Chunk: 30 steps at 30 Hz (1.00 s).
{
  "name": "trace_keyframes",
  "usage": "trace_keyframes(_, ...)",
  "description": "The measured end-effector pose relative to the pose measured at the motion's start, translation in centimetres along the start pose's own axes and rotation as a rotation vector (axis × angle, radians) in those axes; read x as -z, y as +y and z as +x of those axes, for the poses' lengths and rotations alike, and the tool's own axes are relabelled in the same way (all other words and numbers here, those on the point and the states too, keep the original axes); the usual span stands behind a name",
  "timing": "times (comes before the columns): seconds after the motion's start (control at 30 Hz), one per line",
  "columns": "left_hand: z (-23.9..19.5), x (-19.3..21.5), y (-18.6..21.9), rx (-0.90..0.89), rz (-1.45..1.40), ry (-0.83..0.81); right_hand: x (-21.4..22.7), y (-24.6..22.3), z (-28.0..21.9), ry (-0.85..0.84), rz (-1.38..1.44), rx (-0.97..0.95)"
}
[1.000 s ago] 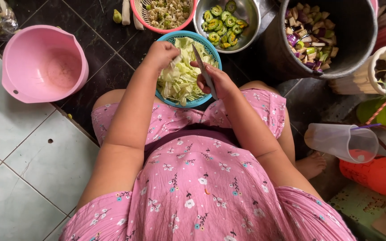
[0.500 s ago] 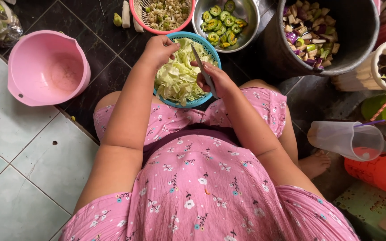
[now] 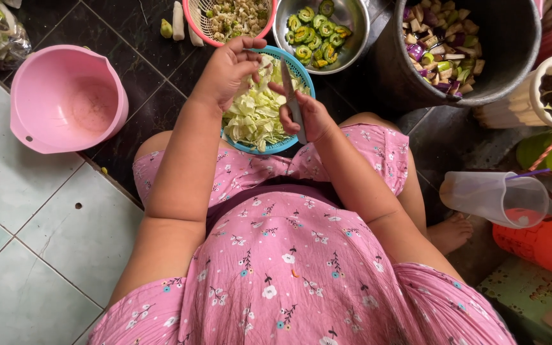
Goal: The person is preparing cabbage by tearing and cutting the leaves into smaller pieces and placing them into a colander on the floor.
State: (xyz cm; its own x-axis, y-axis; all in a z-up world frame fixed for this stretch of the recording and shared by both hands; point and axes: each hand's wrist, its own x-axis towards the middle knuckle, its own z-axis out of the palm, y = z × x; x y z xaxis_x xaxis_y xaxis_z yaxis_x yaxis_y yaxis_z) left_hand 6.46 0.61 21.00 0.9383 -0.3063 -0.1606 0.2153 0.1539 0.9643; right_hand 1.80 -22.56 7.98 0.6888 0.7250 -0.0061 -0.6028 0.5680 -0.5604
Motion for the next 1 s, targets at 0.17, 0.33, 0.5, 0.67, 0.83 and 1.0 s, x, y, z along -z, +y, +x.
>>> trace_keyframes(0.17, -0.6, 0.0, 2.2, -0.144, 0.028, -0.066, -1.5, -0.9, -0.1, 0.076, 0.041, 0.112)
trace_keyframes(0.33, -0.7, -0.6, 2.0, -0.141, 0.026, -0.058, -3.1, 0.2, 0.2, -0.046, 0.126, 0.05)
trace_keyframes(0.5, -1.7, -1.4, 1.5, -0.027, -0.001, -0.089, -3.1, 2.3, 0.7, -0.056, 0.119, -0.021)
trace_keyframes(0.67, -3.1, -1.7, 1.6, -0.016, 0.03, -0.084, -2.7, 3.2, 0.9, -0.093, 0.159, -0.073)
trace_keyframes(0.83, -4.5, -1.6, 1.5, -0.024, 0.038, -0.148, -2.2, 3.0, 0.9, -0.065, 0.12, 0.067)
trace_keyframes(1.0, -4.3, -0.3, -1.2, -0.085, -0.087, -0.115, -2.9, 2.9, 0.9, 0.049, -0.057, 0.124)
